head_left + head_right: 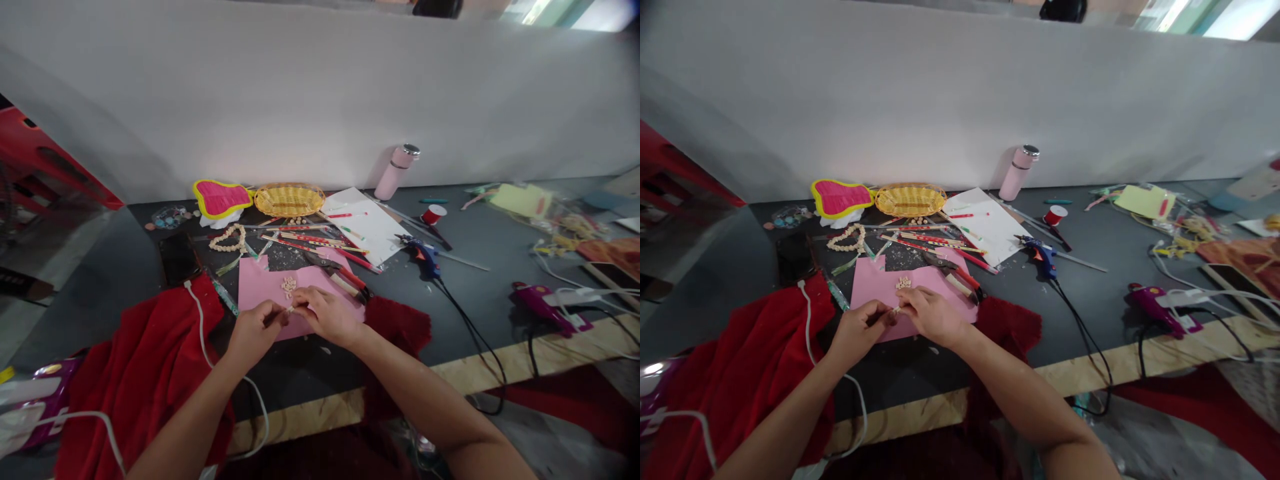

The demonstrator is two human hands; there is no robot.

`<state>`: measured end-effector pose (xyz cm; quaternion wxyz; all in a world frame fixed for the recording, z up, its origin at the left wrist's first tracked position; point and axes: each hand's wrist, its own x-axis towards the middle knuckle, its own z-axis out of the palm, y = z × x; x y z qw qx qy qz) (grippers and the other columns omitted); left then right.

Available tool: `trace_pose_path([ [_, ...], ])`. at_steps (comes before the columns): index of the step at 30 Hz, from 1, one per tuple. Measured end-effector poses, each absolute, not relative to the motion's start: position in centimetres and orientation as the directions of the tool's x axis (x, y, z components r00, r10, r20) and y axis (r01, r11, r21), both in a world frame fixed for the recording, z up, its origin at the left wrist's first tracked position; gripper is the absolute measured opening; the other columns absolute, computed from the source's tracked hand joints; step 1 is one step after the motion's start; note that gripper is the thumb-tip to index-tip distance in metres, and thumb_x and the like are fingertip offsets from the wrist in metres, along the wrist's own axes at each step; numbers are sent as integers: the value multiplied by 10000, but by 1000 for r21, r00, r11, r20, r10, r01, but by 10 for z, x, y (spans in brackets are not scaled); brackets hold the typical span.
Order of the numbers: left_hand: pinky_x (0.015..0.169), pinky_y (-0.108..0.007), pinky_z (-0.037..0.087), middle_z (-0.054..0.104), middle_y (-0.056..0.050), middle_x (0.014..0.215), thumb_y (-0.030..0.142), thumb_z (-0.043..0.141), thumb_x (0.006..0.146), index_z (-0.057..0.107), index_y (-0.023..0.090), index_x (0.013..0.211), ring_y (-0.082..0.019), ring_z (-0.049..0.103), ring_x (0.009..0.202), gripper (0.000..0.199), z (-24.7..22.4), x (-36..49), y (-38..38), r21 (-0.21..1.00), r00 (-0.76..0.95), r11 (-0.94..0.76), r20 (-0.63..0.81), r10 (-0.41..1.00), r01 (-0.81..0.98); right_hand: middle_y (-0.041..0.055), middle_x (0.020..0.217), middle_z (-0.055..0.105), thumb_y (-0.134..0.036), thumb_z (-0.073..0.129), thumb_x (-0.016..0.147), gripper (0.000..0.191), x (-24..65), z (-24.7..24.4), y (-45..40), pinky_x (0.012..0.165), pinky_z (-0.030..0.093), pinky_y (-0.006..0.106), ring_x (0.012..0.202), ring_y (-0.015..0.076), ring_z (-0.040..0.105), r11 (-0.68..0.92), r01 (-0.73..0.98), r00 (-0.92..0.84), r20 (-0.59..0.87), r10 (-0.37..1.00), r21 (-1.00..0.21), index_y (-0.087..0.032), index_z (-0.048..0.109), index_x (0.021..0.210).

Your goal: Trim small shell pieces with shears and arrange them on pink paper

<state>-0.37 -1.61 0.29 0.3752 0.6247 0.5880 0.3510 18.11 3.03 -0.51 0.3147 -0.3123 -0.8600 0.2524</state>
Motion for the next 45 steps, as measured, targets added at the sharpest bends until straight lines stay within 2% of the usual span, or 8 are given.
trace_pose_path([
  [9,572,-221,444,704,-13,674,315,582,797,651,195,731,-145,632,609,154,7,-3,-18,898,73,-46,16,997,437,56,1065,614,-213,592,838,123,182,1,29,890,476,319,1010,164,602,530,331,-533,309,788,-781,-209,564,958],
  [16,575,-219,447,704,-10,676,306,588,789,662,200,752,-149,636,621,134,6,-4,-19,912,78,-48,17,997,408,30,952,641,-212,582,848,268,181,-6,29,843,492,315,922,153,631,464,254,-529,279,801,-849,-218,483,1097],
  [21,557,-218,432,703,-10,682,304,579,795,658,202,762,-145,626,609,133,6,-5,-19,891,84,-73,39,996,448,42,1024,618,-218,582,848,225,181,-10,29,872,481,312,948,152,624,464,249,-527,283,801,-850,-228,495,1054],
  [29,557,-215,434,699,-9,694,324,556,820,639,197,772,-139,626,610,159,7,-4,-20,861,90,-86,47,995,501,5,896,650,-218,592,845,308,180,-5,27,873,476,319,915,149,633,483,263,-517,301,801,-835,-218,454,1120],
  [34,578,-220,438,695,-11,697,338,556,821,643,204,776,-148,631,623,166,3,-8,-17,840,66,-82,55,996,537,38,954,651,-208,549,867,217,181,-3,31,822,486,308,919,161,617,560,371,-538,320,780,-741,-204,527,1082],
  [38,594,-215,444,694,-12,702,354,556,819,634,201,783,-152,640,643,175,0,-16,-12,840,-26,-63,92,995,539,60,901,676,-158,510,880,129,183,-12,46,809,465,341,875,192,578,685,508,-579,383,720,-521,-177,617,949],
  [41,590,-206,448,695,-7,683,366,549,820,624,195,765,-149,642,636,195,0,-18,-10,842,-41,-64,102,994,536,58,870,688,-117,507,865,164,182,-25,55,787,459,345,812,196,567,731,539,-595,425,682,-418,-169,648,931],
  [45,590,-203,454,704,-5,684,381,557,808,632,196,766,-147,649,635,204,-1,-17,-9,827,-45,-75,120,992,557,70,939,682,-38,429,849,305,183,-29,59,802,466,348,851,199,564,762,527,-614,450,648,-377,-159,633,1041],
])
